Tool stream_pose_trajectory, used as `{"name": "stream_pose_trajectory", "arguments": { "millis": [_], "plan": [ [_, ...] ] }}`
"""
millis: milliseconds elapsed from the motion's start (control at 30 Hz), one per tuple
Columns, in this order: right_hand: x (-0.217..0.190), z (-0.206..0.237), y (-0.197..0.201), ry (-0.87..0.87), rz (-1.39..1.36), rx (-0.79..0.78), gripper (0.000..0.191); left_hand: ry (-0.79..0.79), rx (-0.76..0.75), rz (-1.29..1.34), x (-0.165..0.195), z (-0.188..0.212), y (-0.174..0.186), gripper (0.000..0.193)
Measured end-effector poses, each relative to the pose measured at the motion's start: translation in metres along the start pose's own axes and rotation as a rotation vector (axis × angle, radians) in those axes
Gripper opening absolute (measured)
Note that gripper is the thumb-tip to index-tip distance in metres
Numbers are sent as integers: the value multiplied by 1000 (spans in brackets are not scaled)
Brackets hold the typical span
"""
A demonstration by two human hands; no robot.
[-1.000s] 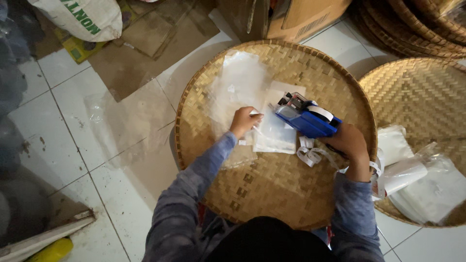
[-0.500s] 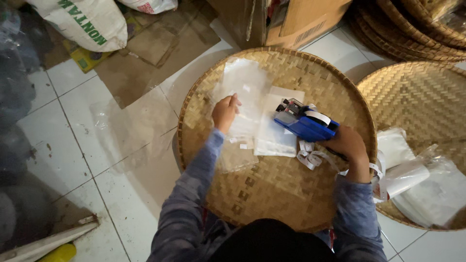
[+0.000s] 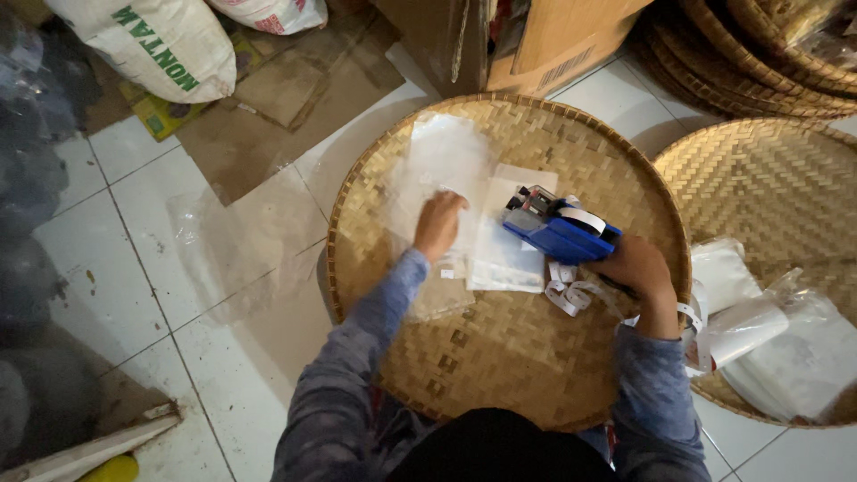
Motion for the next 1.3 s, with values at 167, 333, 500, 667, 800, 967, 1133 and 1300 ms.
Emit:
{"name": "stream_pose_trajectory", "arguments": {
  "millis": [167,333,500,667,800,967,1133,1300],
  "plan": [
    [0,4,-2,-60,13,-52,52,-152,-188,-29,39,14,-21,40],
    [-5,7,-1,2,9,-32,57,-24,-195,-37,40,12,-10,65],
    [-7,7,0,16,2,-23,57,251,-320,12,32,16,-18,67],
    [-4,6,-1,-35,36,-59,60,380,-369,102,20,23,-36,52],
    [-5,7,3,44,-19,-3,58,357,-317,93,14,22,-48,51],
    [-2,6,3,4,40,-29,59,306,-289,117,12,22,-52,37],
    [-3,8,4,10,52,-10,61,260,-274,42,20,22,-46,36],
    [-3,9,4,18,-12,-14,62,206,-264,13,30,20,-32,34]
  ]
}}
Point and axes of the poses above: each hand's wrist, its own z-axis away from the middle knuckle, its own y-axis out of the back of the hand, x = y × z, the point moved 5 cm from there along -z, towards the middle knuckle, and after that the axes turned 10 degrees about -z, right-handed, at the moved point
